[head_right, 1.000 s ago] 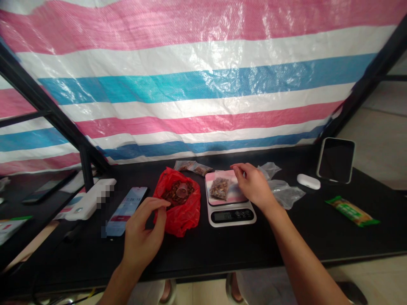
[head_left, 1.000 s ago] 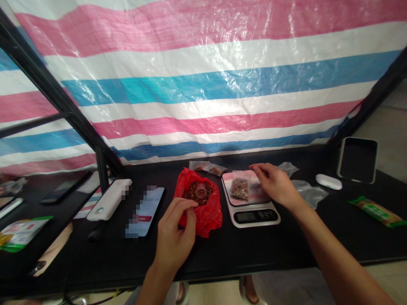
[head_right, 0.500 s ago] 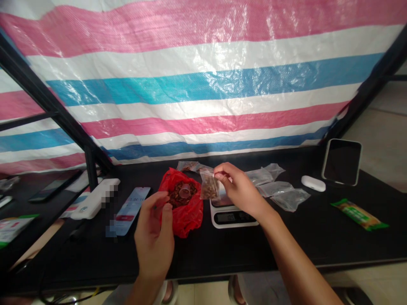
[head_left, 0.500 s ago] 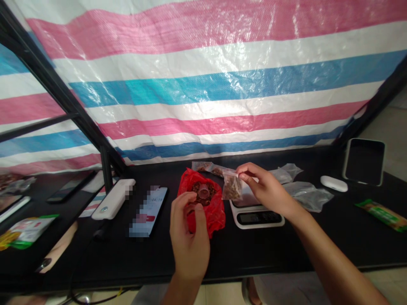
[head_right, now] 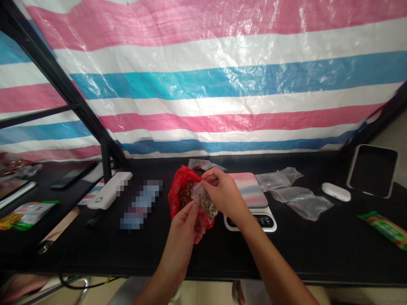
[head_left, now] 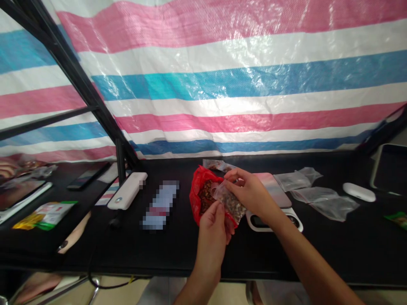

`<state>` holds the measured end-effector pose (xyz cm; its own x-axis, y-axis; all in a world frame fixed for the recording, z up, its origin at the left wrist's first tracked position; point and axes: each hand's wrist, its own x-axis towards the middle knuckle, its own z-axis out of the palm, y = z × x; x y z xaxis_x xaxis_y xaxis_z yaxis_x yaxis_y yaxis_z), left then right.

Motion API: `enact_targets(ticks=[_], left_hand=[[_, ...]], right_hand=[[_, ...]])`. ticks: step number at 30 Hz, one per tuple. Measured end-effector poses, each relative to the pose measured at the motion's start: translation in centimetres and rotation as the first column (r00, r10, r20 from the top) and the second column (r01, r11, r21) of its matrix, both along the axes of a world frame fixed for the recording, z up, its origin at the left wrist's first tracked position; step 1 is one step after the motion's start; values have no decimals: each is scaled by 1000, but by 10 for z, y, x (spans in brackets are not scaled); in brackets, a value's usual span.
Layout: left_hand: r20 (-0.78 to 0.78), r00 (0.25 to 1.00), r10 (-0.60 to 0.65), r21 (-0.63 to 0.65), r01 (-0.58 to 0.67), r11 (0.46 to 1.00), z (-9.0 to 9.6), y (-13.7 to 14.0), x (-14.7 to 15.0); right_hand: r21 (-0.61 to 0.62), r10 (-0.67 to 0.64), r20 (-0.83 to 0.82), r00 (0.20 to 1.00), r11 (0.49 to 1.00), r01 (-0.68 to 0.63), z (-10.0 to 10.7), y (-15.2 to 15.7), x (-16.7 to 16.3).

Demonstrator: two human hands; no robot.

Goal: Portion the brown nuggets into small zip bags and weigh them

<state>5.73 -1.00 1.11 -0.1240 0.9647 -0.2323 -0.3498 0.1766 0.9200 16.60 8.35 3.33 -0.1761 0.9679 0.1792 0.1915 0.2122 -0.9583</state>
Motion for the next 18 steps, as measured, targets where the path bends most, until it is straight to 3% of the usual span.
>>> enact_targets(ticks=[3, 8, 18], left_hand=[[38, 999, -23, -16, 24, 1000, -2, -2, -1], [141, 989, 49, -46, -43, 998, -2, -2, -5], [101, 987, -125, -61, 131, 989, 2, -2, -10]], right_hand=[[-4, -13, 70, 997, 1000, 13, 1, 0, -7], [-13, 5, 123, 992, 1000, -3, 4, -3, -16], [-33, 112, 166, 980, 994, -108, 4, -6, -20]])
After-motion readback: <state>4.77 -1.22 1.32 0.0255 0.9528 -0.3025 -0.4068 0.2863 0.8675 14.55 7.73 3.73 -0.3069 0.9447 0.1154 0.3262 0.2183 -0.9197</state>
